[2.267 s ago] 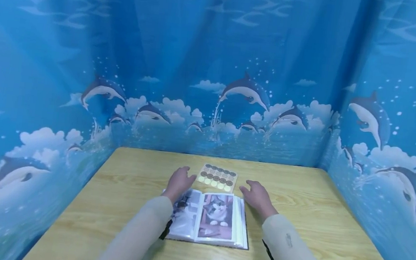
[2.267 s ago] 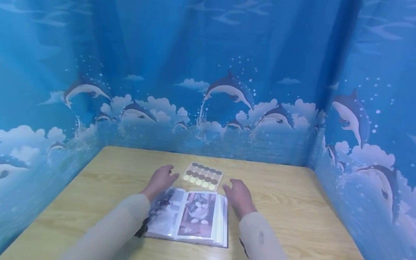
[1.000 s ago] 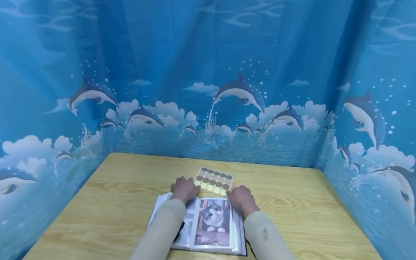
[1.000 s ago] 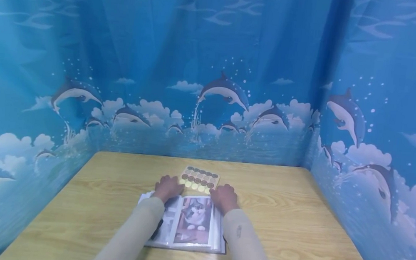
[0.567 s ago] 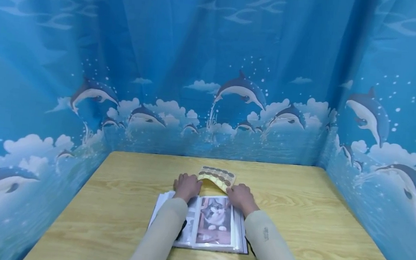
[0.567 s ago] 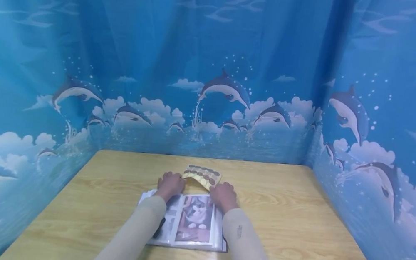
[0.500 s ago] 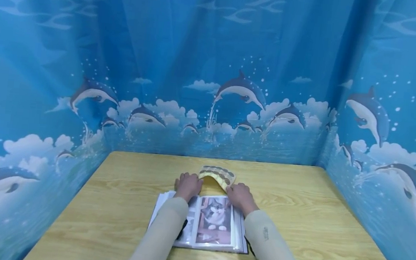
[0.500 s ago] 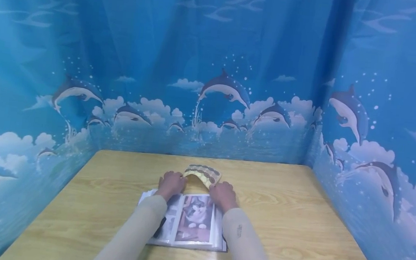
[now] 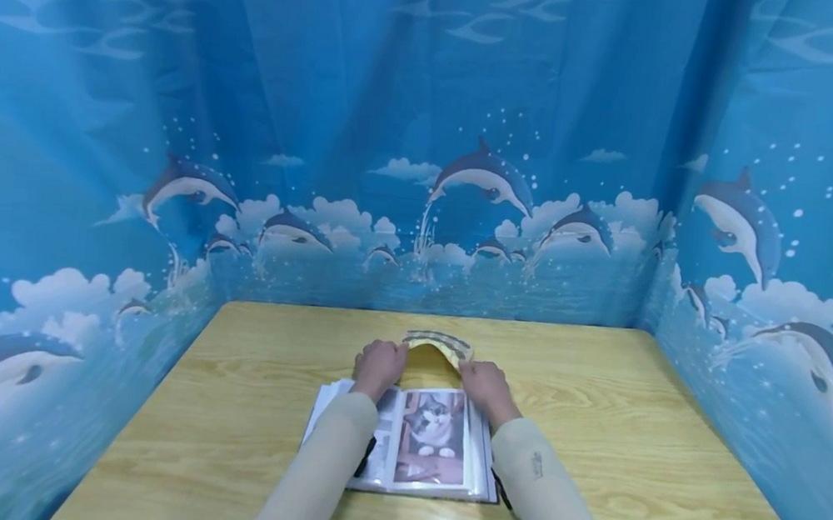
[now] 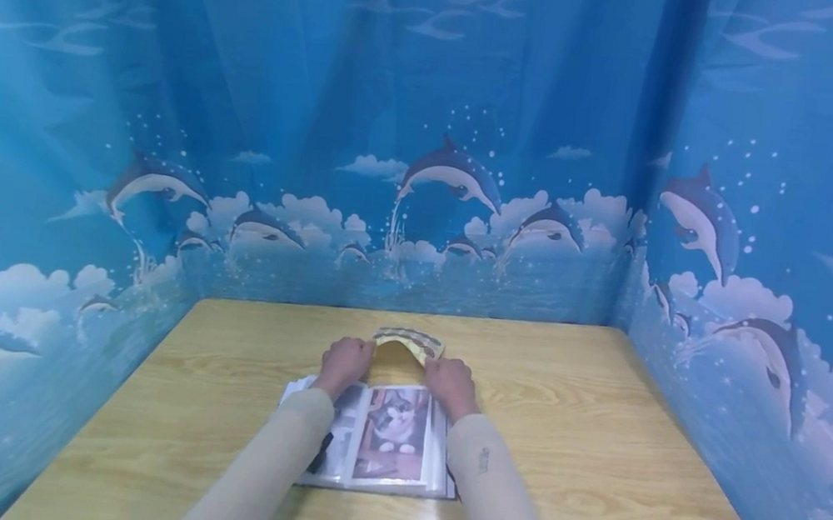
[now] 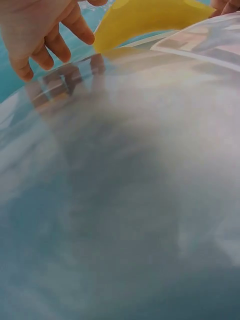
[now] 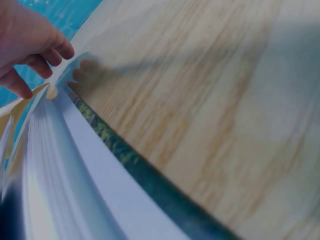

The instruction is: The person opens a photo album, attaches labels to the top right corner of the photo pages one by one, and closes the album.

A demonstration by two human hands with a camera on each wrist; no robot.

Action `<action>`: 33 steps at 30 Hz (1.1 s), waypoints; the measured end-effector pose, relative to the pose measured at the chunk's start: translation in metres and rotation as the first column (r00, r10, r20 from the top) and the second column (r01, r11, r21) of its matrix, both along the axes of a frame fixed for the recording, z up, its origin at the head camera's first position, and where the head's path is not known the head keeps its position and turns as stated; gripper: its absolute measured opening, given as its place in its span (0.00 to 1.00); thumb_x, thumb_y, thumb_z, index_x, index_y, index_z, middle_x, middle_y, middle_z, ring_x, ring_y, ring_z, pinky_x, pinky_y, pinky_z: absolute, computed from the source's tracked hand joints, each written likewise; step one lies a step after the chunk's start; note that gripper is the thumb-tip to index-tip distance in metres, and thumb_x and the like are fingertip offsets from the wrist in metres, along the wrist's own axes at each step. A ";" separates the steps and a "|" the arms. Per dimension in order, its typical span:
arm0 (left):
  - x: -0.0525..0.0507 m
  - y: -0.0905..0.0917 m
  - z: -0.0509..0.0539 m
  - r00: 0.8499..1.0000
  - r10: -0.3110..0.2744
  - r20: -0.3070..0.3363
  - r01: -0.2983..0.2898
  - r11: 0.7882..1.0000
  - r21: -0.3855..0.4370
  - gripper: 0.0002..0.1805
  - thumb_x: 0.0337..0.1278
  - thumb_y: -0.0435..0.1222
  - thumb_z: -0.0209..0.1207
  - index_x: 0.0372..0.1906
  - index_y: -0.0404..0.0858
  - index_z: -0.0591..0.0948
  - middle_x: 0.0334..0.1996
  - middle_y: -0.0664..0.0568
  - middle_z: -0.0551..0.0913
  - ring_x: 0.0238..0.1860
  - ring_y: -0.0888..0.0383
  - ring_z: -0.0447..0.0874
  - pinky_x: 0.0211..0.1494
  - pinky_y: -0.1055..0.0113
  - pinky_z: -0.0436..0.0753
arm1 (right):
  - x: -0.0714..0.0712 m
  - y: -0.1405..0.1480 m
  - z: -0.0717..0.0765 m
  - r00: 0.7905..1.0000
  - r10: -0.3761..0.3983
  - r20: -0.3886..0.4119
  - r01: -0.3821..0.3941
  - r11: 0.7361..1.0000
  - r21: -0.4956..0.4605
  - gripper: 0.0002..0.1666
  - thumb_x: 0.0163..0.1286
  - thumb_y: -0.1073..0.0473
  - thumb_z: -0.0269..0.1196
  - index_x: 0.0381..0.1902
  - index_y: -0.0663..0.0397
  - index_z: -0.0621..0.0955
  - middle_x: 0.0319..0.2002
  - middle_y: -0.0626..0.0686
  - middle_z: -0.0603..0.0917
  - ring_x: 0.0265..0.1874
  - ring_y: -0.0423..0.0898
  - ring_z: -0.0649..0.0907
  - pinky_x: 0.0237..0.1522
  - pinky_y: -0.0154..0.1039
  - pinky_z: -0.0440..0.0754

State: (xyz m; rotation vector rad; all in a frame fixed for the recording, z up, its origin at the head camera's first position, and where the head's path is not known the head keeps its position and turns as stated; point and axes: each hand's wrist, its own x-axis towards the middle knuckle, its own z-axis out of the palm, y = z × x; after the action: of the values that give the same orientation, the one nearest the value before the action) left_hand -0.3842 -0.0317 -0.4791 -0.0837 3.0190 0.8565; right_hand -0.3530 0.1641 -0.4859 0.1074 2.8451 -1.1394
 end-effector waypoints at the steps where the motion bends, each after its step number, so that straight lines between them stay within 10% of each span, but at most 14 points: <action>1: 0.001 0.000 0.000 1.000 0.004 -0.009 -0.004 1.000 0.016 0.28 0.76 0.48 0.44 0.19 0.39 0.75 0.30 0.44 0.76 0.38 0.48 0.74 0.57 0.48 0.72 | 0.000 0.001 -0.001 1.000 0.001 -0.009 -0.001 1.000 0.002 0.30 0.81 0.46 0.44 0.59 0.64 0.79 0.57 0.66 0.80 0.58 0.65 0.77 0.62 0.60 0.73; 5: 0.003 0.001 0.001 0.999 0.032 -0.021 -0.031 0.997 0.073 0.26 0.74 0.50 0.49 0.23 0.37 0.79 0.28 0.45 0.78 0.35 0.47 0.75 0.54 0.49 0.74 | -0.001 0.001 -0.003 1.000 0.000 -0.028 0.000 1.000 0.005 0.30 0.81 0.46 0.44 0.55 0.65 0.80 0.55 0.66 0.81 0.55 0.64 0.79 0.59 0.58 0.76; 12: 0.003 0.003 0.000 0.995 0.096 -0.002 -0.094 0.979 0.180 0.23 0.71 0.50 0.53 0.56 0.37 0.82 0.55 0.44 0.80 0.56 0.42 0.75 0.62 0.46 0.72 | -0.001 0.001 -0.003 0.998 -0.043 -0.038 0.042 0.999 -0.017 0.28 0.80 0.46 0.44 0.36 0.60 0.81 0.36 0.60 0.82 0.37 0.55 0.80 0.45 0.52 0.79; 33: 0.006 0.001 0.006 0.989 0.073 -0.133 -0.022 0.937 0.350 0.19 0.67 0.41 0.58 0.54 0.32 0.81 0.54 0.40 0.81 0.56 0.43 0.78 0.61 0.49 0.76 | 0.005 0.003 0.000 0.985 -0.154 -0.075 0.139 0.974 -0.179 0.35 0.80 0.42 0.41 0.61 0.66 0.77 0.57 0.66 0.79 0.57 0.64 0.78 0.59 0.59 0.75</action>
State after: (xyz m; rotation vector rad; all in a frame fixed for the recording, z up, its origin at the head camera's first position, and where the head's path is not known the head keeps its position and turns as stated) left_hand -0.3783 -0.0306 -0.4735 -0.0971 2.9446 1.4450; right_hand -0.3480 0.1670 -0.4854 0.2671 2.8383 -1.4502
